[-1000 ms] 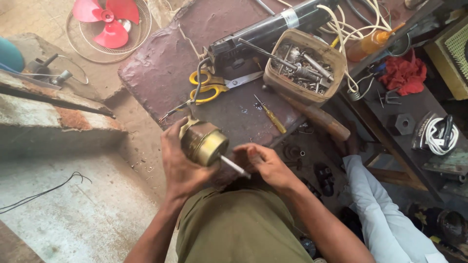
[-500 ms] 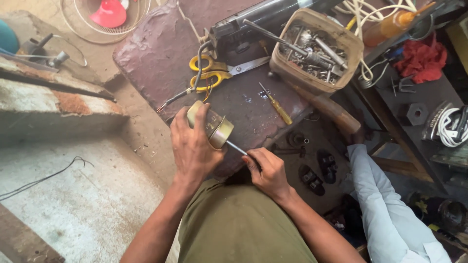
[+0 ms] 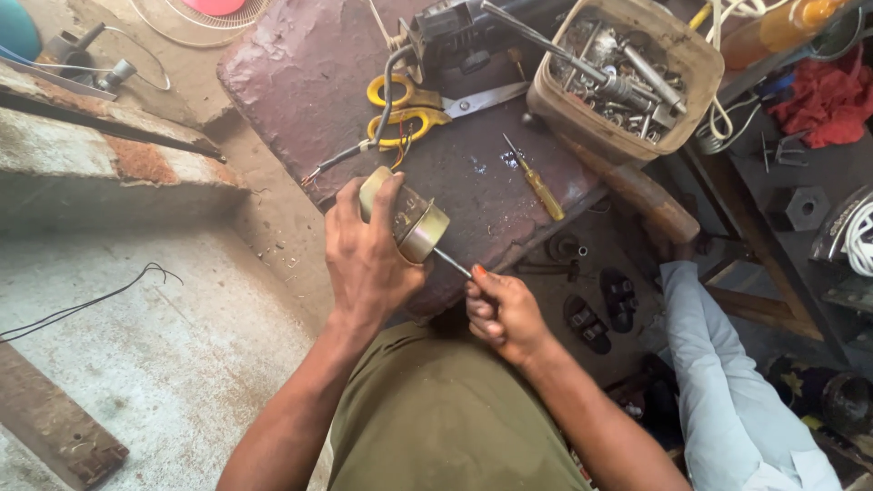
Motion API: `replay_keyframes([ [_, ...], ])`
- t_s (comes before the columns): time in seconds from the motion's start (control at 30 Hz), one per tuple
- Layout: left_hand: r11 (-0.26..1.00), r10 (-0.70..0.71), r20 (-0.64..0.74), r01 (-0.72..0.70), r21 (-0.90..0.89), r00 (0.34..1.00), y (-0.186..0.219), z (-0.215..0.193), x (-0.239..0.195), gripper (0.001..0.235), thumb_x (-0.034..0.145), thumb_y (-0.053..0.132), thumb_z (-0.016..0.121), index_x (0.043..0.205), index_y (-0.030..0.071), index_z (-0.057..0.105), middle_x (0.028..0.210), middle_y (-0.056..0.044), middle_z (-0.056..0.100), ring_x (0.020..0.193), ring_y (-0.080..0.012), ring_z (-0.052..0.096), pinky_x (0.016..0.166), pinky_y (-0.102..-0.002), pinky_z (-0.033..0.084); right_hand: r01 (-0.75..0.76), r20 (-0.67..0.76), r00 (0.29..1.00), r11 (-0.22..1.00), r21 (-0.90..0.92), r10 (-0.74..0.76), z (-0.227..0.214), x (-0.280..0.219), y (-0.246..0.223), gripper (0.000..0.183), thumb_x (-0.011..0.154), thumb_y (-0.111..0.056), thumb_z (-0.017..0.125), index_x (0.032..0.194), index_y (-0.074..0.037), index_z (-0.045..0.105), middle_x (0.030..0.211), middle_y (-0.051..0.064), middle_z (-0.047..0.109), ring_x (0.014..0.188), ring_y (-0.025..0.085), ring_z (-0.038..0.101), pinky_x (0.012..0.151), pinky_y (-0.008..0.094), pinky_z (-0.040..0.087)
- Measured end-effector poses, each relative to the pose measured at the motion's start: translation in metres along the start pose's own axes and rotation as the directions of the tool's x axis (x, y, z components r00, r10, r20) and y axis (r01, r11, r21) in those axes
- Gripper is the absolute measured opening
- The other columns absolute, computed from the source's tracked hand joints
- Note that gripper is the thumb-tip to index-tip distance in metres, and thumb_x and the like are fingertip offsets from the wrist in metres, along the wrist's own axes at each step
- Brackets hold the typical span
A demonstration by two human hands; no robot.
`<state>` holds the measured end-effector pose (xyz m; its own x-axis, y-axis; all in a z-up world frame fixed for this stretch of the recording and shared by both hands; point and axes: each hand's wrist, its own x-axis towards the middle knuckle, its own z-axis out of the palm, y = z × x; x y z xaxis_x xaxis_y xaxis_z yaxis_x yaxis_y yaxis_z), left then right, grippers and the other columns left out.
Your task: The person disassembles a small electric motor, removes the rotor, and repeatedly applies a liquid from a squeeze bottle to the stator windings. They reassemble the motor housing and rotor, then repeat the lubrication and reassembly steps multiple times.
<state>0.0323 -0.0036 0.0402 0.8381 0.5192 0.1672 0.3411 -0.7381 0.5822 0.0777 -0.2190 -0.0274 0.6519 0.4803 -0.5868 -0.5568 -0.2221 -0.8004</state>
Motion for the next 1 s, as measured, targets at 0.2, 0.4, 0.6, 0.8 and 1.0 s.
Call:
replay_keyframes([
  [0.2,1.0,-0.019,0.014,0.019,-0.007,1.0,0.001,-0.001,0.0,0.103,0.051,0.015,0.094,0.143,0.018,0.048,0.134,-0.025,0.047,0.116,-0.046,0.055,0.092,-0.054,0.053,0.252,0.047,0.968,0.931,-0.263,-0.248,0.0,-0.004,-0.011,0.03,0.105,-0.028,0.063,0.093,-0.001,0.068,0.067,0.004,0.062,0.049,0.011,0.054,0.043,0.024,0.041],
  [0.4,1.0,-0.004,0.015,0.004,-0.013,1.0,-0.002,0.0,-0.002,0.1,0.055,0.015,0.094,0.144,0.018,0.048,0.135,-0.025,0.047,0.116,-0.0455,0.056,0.091,-0.054,0.054,0.576,0.171,0.794,0.631,-0.52,-0.584,0.001,-0.004,-0.01,0.027,0.108,-0.023,0.062,0.098,0.001,0.07,0.07,0.004,0.063,0.054,0.01,0.055,0.051,0.027,0.043],
  [0.6,1.0,-0.021,0.026,0.021,-0.008,0.999,-0.001,-0.002,0.0,0.1,0.051,0.017,0.093,0.141,0.018,0.049,0.132,-0.025,0.047,0.114,-0.0462,0.055,0.088,-0.054,0.054,-0.02,0.187,0.982,0.994,0.111,-0.001,-0.011,0.003,0.001,0.04,0.107,-0.032,0.058,0.078,-0.004,0.059,0.058,-0.003,0.044,0.044,0.007,0.04,0.041,0.023,0.033],
  [0.8,0.999,0.012,-0.024,-0.013,-0.041,1.0,-0.003,-0.001,-0.002,0.095,0.059,0.017,0.091,0.143,0.018,0.048,0.135,-0.023,0.047,0.115,-0.0447,0.055,0.093,-0.053,0.054,-0.412,0.293,0.898,0.858,0.306,0.327,-0.01,0.004,-0.017,0.044,0.103,-0.039,0.057,0.073,-0.008,0.057,0.053,-0.002,0.046,0.039,0.009,0.041,0.034,0.024,0.032],
  [1.0,1.0,-0.019,0.011,0.019,-0.017,1.0,-0.001,-0.001,0.0,0.096,0.056,0.016,0.09,0.143,0.018,0.049,0.133,-0.025,0.047,0.113,-0.0467,0.055,0.09,-0.053,0.053,0.665,0.252,0.658,0.391,-0.636,-0.709,0.004,-0.007,-0.025,0.027,0.108,-0.026,0.066,0.101,0.001,0.065,0.077,0.007,0.063,0.059,0.016,0.057,0.052,0.031,0.046],
])
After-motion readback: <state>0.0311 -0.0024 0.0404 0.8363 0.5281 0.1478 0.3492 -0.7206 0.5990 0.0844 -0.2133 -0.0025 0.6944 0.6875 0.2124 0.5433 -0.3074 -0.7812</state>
